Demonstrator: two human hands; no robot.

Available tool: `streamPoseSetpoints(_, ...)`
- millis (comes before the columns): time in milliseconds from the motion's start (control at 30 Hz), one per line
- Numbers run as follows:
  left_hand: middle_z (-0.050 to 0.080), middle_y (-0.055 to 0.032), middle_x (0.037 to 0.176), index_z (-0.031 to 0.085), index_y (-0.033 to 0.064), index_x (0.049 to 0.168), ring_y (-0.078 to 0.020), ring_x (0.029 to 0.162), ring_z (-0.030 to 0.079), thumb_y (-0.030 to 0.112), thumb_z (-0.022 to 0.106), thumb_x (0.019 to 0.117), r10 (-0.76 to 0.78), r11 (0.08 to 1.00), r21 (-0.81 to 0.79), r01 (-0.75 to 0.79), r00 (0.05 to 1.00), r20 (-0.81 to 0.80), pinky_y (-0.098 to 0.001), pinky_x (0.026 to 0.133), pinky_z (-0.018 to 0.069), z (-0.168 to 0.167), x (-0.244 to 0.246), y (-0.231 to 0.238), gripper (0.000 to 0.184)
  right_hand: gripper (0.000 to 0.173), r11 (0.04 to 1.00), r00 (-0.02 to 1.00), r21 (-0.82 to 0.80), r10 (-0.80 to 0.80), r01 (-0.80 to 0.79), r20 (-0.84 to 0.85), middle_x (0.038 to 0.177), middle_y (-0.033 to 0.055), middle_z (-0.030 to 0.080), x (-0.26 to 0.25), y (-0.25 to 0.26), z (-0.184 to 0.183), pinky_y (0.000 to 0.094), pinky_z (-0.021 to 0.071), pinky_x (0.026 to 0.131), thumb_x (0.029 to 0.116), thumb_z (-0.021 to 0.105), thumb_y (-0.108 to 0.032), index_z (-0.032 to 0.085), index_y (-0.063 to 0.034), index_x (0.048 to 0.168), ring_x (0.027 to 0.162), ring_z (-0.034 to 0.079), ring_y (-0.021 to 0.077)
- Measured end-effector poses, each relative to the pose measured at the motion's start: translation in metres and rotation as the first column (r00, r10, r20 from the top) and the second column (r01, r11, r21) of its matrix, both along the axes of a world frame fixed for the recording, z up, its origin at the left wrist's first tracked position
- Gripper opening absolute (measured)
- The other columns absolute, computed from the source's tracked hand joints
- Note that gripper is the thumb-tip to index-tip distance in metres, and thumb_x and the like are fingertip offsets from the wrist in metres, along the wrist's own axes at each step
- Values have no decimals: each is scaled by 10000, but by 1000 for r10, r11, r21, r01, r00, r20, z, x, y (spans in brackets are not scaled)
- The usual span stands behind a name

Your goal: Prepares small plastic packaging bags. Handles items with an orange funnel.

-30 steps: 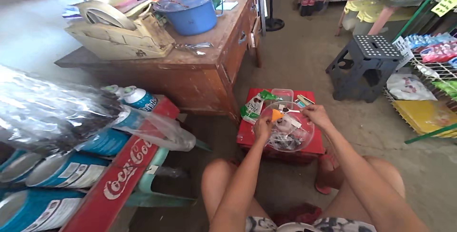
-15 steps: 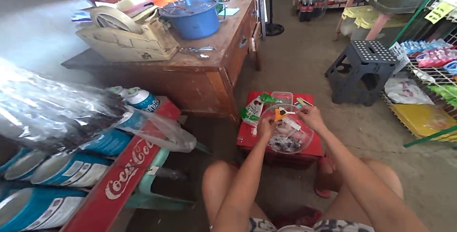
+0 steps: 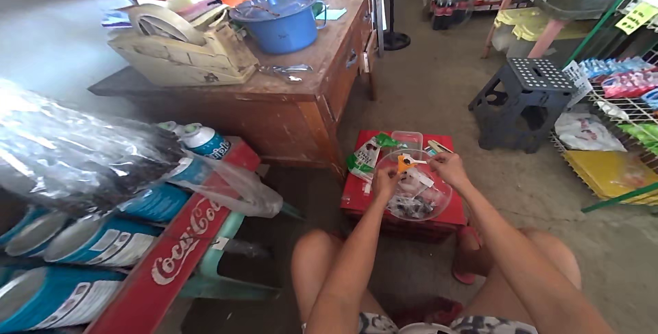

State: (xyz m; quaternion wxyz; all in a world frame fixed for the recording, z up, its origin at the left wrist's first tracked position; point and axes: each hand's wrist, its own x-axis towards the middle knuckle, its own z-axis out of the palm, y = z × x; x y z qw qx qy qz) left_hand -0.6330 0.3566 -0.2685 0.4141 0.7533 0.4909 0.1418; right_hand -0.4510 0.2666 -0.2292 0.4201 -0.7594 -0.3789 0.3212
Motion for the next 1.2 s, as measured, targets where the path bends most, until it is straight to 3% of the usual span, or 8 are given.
streamPoseSetpoints(200,708,-179,1156,705,2,1180,-303,1097,666,234,669,991,59,998,-27,-58,997,42,-508,1012,486,-10,-9,6,301,175,995,986,22,-93,96,-136,859,103,687,7,-6,10,277,534,661,1008,642,-112,695,46,1062,669,617,105)
streamPoseSetpoints(333,708,-202,1138,694,-53,1177,-269,1054,683,153,659,994,113,994,-22,-111,956,271,-433,994,520,-10,-17,11,277,193,998,997,1,-59,60,-51,881,113,695,15,-13,1,300,545,687,1005,644,-126,695,45,1077,696,633,120)
streamPoseSetpoints(567,708,-138,1020,668,-81,1141,-99,893,663,77,639,999,95,994,-99,-51,851,517,-277,855,548,38,-18,0,215,297,978,980,-197,99,-63,175,1043,217,725,-7,4,-60,583,502,955,988,638,-232,723,28,1103,1001,690,366)
streamPoseSetpoints(667,705,-116,983,661,-76,1135,-88,854,653,79,664,983,87,993,-117,-25,828,554,-273,813,548,58,-17,-5,216,508,984,956,-133,145,-114,255,1283,265,653,-14,3,-52,633,416,1079,953,724,-349,658,10,1306,1236,597,440)
streamPoseSetpoints(733,707,-97,954,669,-66,1118,-75,823,645,77,670,980,80,994,-108,-22,818,569,-263,788,543,71,-16,-9,199,585,985,963,24,162,-171,214,1417,241,582,-21,-1,-29,565,392,1144,964,700,-392,602,-7,1394,1346,530,397)
streamPoseSetpoints(800,700,-85,916,667,-64,1085,-72,792,639,68,674,975,66,996,-88,-18,808,586,-260,772,544,81,-11,-13,172,509,947,965,186,261,-262,31,1367,224,617,-37,-9,-5,437,453,1112,972,694,-245,584,39,1381,1283,589,296)
streamPoseSetpoints(933,710,-108,965,651,-63,1118,-96,828,655,63,650,990,32,999,-39,-9,774,632,-291,802,552,102,-5,-20,180,199,906,948,292,319,-306,4,977,139,720,-53,-19,5,326,556,864,957,668,-97,713,66,1061,882,676,137)
streamPoseSetpoints(1200,701,-43,920,670,-4,1035,-59,804,645,48,699,952,-45,999,51,13,727,685,-242,766,548,137,-10,-32,102,202,907,935,239,316,-347,159,1010,137,730,-37,-32,5,401,543,925,961,669,-139,729,29,1053,958,689,195)
